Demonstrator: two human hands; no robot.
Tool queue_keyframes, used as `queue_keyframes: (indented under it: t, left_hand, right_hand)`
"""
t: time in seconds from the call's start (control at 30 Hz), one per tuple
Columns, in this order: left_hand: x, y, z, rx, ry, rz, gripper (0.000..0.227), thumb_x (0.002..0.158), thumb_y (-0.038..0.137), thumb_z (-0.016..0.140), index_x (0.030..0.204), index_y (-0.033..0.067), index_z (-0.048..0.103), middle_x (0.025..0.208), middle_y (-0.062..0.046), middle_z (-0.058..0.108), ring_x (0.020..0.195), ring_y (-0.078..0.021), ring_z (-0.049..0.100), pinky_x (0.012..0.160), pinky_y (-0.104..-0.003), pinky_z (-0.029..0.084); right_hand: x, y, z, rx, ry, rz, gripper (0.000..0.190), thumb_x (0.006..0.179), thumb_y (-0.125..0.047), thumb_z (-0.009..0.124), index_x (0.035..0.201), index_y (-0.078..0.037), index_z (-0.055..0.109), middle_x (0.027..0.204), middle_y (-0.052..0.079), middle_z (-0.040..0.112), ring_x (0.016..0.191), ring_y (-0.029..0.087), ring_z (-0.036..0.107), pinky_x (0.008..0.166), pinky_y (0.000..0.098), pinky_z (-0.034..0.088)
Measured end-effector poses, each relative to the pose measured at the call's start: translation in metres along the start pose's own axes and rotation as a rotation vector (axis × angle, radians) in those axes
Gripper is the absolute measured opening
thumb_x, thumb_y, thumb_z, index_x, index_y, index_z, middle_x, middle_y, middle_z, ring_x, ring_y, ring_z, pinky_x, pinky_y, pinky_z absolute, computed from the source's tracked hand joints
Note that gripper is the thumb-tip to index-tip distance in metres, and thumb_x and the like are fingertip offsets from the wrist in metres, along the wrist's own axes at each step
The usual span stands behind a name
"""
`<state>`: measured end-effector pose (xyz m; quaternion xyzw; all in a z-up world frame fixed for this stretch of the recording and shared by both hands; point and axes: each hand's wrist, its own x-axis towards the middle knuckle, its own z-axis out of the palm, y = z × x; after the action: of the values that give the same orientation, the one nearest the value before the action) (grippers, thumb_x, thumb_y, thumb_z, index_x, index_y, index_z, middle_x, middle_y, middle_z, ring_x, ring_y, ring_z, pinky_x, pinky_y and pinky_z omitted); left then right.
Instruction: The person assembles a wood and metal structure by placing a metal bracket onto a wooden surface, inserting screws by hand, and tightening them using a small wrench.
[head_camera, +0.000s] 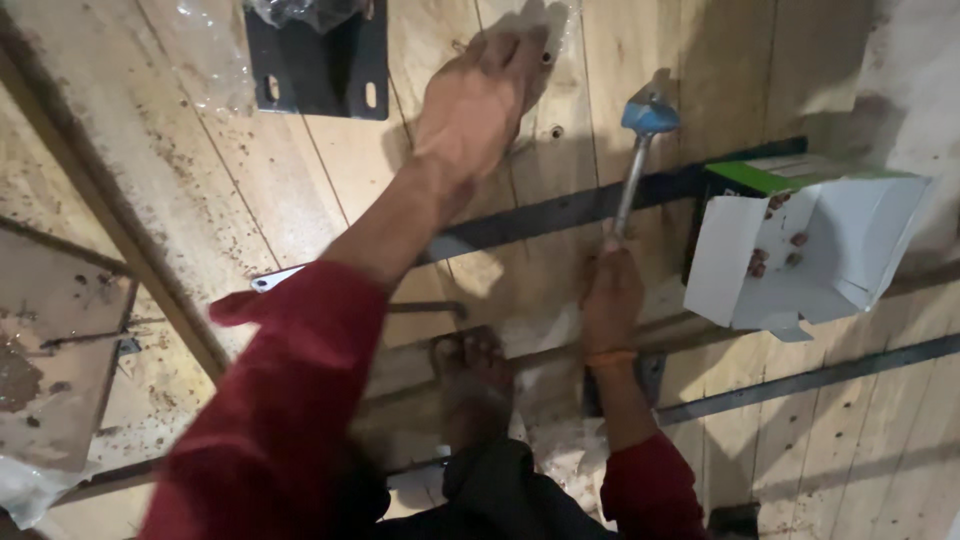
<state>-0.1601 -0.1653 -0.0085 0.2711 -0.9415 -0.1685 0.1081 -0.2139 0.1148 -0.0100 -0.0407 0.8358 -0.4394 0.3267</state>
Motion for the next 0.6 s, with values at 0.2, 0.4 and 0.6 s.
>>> queue_keyframes:
  t: [0.2, 0.4, 0.6]
  left_hand:
    - [-0.113, -0.015, -0.094, -0.108, -0.509, 0.044, 0.046, 0.097, 0.017, 0.059, 0.141, 0.0021, 0.055, 0.096, -0.02, 0.068, 0.081, -0.0363, 0.07, 0.065, -0.046, 0.058]
    - [-0.252, -0.023, -0.163, -0.346, -0.767, -0.278, 0.025, 0.096, 0.026, 0.056, 0.109, 0.0108, 0.071, 0.098, -0.015, 0.073, 0.089, -0.0366, 0.071, 0.078, -0.048, 0.057]
    - [-0.309, -0.006, -0.176, -0.426, -0.791, -0.629, 0.034, 0.093, 0.033, 0.06, 0.12, 0.019, 0.074, 0.107, -0.009, 0.075, 0.092, -0.0328, 0.074, 0.083, -0.045, 0.058]
  right_hand:
    - [-0.017, -0.032, -0.008, -0.218, 0.042, -0.384, 0.031, 0.112, -0.025, 0.049, 0.101, -0.002, 0.065, 0.084, 0.001, 0.059, 0.069, 0.01, 0.051, 0.063, 0.0294, 0.045]
    - [0.016, -0.025, 0.017, -0.212, -0.071, -0.489, 0.035, 0.113, -0.032, 0.049, 0.111, -0.002, 0.066, 0.088, 0.005, 0.064, 0.079, 0.014, 0.059, 0.071, 0.0309, 0.049]
    - [0.038, -0.039, 0.033, -0.341, -0.032, -0.606, 0.045, 0.113, -0.041, 0.047, 0.107, -0.002, 0.068, 0.088, 0.008, 0.069, 0.082, 0.024, 0.065, 0.077, 0.0361, 0.051]
